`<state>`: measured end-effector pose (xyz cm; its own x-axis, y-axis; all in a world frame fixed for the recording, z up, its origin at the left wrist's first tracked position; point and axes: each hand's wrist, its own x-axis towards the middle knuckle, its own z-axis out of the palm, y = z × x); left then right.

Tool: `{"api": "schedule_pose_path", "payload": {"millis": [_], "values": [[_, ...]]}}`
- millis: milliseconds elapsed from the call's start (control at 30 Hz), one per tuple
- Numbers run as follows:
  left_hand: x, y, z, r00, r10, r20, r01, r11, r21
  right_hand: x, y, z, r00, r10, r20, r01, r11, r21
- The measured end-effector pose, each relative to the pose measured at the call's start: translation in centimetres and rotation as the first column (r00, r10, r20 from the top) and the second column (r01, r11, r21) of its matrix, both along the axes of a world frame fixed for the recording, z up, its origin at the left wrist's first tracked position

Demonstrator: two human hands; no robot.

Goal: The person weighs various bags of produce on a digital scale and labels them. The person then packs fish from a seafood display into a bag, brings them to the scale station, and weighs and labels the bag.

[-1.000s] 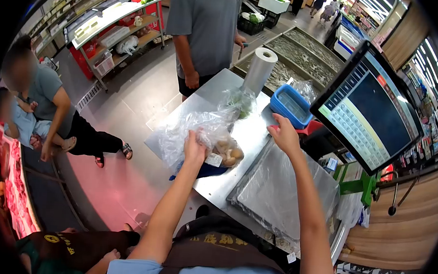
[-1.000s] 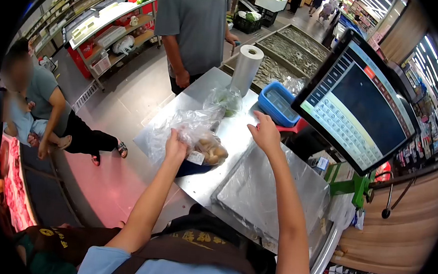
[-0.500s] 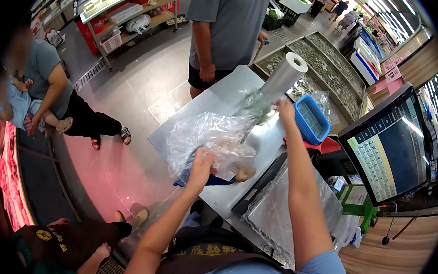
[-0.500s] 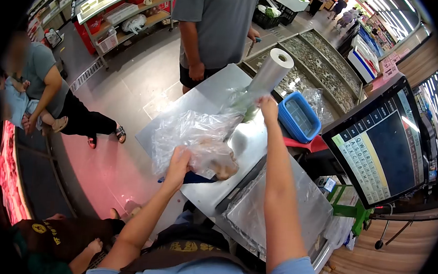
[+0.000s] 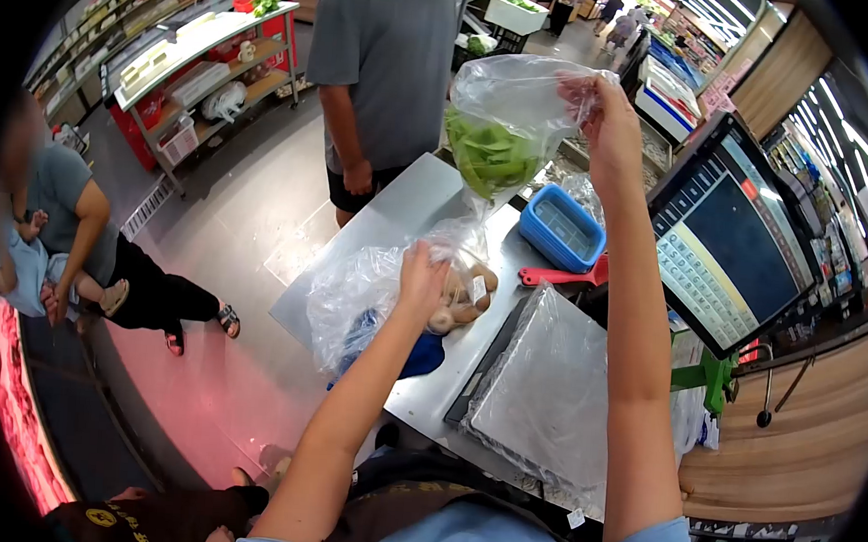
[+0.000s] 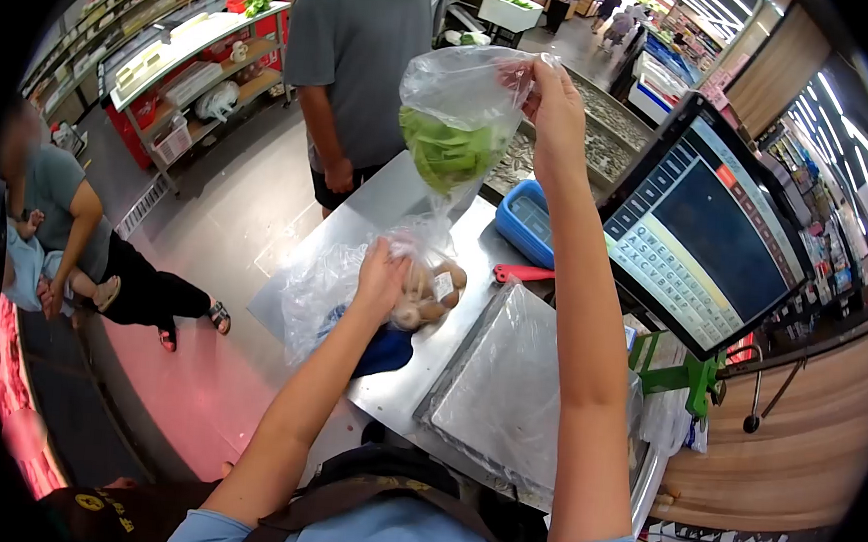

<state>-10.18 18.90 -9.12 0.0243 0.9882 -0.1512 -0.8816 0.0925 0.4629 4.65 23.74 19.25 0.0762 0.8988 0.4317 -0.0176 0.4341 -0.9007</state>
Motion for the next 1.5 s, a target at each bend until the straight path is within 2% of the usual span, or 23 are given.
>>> {"api": "schedule_pose_path", "payload": {"millis": [167, 267, 367, 400, 467, 500, 567, 633, 700, 733, 833, 900, 967, 1000, 1133, 1167, 1233, 1267, 1300, 1333, 1367, 1433, 1500], "values": [[-1.6, -1.5, -3.3, 0.992, -0.128, 0.0, 0.127, 0.985, -0.119, 1.9, -8.2, 1.5, 0.982, -0.005, -0.187, 0.019, 0.997, 0.072], [-2.3, -3.8, -1.1, 0.952, -0.156, -0.263, 0.086, 0.962, -0.258, 3.6, -13.4, 0.1, 0.975, -0.105, -0.197, 0.12, 0.991, 0.065], [-3.5, -6.7, 1.4, 0.848, -0.152, -0.508, 0.041, 0.974, -0.222, 5.0, -17.7, -1.6, 0.956, -0.223, -0.192, 0.233, 0.972, 0.033], [-3.2, -7.7, 1.9, 0.836, -0.178, -0.518, 0.067, 0.972, -0.226, 5.1, -19.4, -2.1, 0.944, -0.302, -0.136, 0.304, 0.953, -0.003], [-2.3, -9.2, 2.9, 0.721, 0.078, -0.689, -0.144, 0.989, -0.038, 5.0, -22.5, -3.6, 0.91, -0.414, 0.02, 0.414, 0.91, 0.006], [-1.7, -10.0, 3.1, 0.717, 0.057, -0.695, -0.114, 0.993, -0.035, 4.5, -23.7, -4.8, 0.922, -0.388, 0.004, 0.387, 0.92, 0.056], [-0.2, -11.9, 3.5, 0.68, 0.114, -0.725, -0.002, 0.988, 0.154, 4.5, -26.5, -8.3, 0.933, -0.361, 0.006, 0.358, 0.923, -0.143], [1.5, -13.7, 4.4, 0.682, 0.018, -0.731, 0.13, 0.981, 0.145, 4.5, -28.5, -12.7, 0.925, -0.34, 0.169, 0.376, 0.883, -0.281], [2.6, -14.6, 4.6, 0.643, -0.08, -0.762, 0.283, 0.949, 0.139, 4.2, -30.3, -17.6, 0.84, -0.286, 0.462, 0.431, 0.868, -0.246], [3.3, -15.0, 4.9, 0.615, -0.051, -0.787, 0.314, 0.931, 0.186, 3.9, -31.4, -19.3, 0.753, -0.244, 0.611, 0.452, 0.867, -0.211], [4.6, -15.8, 6.2, 0.62, -0.104, -0.778, 0.41, 0.888, 0.207, 3.2, -34.2, -20.5, 0.751, -0.255, 0.609, 0.374, 0.924, -0.074], [5.2, -16.6, 7.3, 0.572, -0.097, -0.815, 0.459, 0.861, 0.219, 3.9, -36.2, -19.9, 0.762, -0.223, 0.608, 0.382, 0.913, -0.143], [5.9, -17.2, 8.0, 0.562, -0.082, -0.823, 0.506, 0.821, 0.264, 5.6, -37.4, -18.2, 0.812, -0.063, 0.58, 0.364, 0.832, -0.419], [6.0, -17.4, 8.1, 0.547, -0.089, -0.832, 0.536, 0.801, 0.267, 6.7, -37.9, -17.6, 0.781, -0.093, 0.618, 0.412, 0.82, -0.397], [6.5, -18.4, 7.9, 0.577, -0.078, -0.813, 0.528, 0.795, 0.299, 10.9, -39.1, -15.9, 0.763, -0.452, 0.463, 0.625, 0.697, -0.35], [6.2, -18.8, 7.8, 0.579, -0.073, -0.812, 0.526, 0.794, 0.304, 12.0, -39.1, -15.1, 0.762, -0.453, 0.462, 0.626, 0.7, -0.345], [5.7, -19.2, 7.4, 0.515, -0.044, -0.856, 0.532, 0.799, 0.279, 14.2, -37.7, -13.2, 0.639, -0.598, 0.483, 0.728, 0.673, -0.13], [5.3, -19.5, 7.5, 0.47, -0.022, -0.882, 0.532, 0.805, 0.263, 14.8, -36.6, -11.8, 0.638, -0.605, 0.476, 0.724, 0.683, -0.101], [5.0, -20.0, 7.5, 0.423, -0.004, -0.906, 0.531, 0.811, 0.245, 15.1, -35.6, -10.5, 0.549, -0.659, 0.514, 0.735, 0.674, 0.078], [4.9, -20.7, 7.3, 0.466, -0.028, -0.884, 0.494, 0.837, 0.234, 15.6, -34.6, -9.4, 0.454, -0.715, 0.532, 0.72, 0.646, 0.253], [4.7, -21.1, 6.8, 0.48, -0.059, -0.875, 0.474, 0.857, 0.203, 15.9, -33.2, -8.5, 0.452, -0.723, 0.523, 0.713, 0.645, 0.275], [4.2, -21.8, 5.3, 0.542, -0.097, -0.835, 0.437, 0.881, 0.181, 16.0, -30.0, -6.7, 0.281, -0.79, 0.545, 0.598, 0.589, 0.544], [3.6, -22.2, 4.5, 0.555, -0.089, -0.827, 0.426, 0.884, 0.19, 16.2, -26.6, -5.5, 0.214, -0.766, 0.606, 0.523, 0.613, 0.591]]}}
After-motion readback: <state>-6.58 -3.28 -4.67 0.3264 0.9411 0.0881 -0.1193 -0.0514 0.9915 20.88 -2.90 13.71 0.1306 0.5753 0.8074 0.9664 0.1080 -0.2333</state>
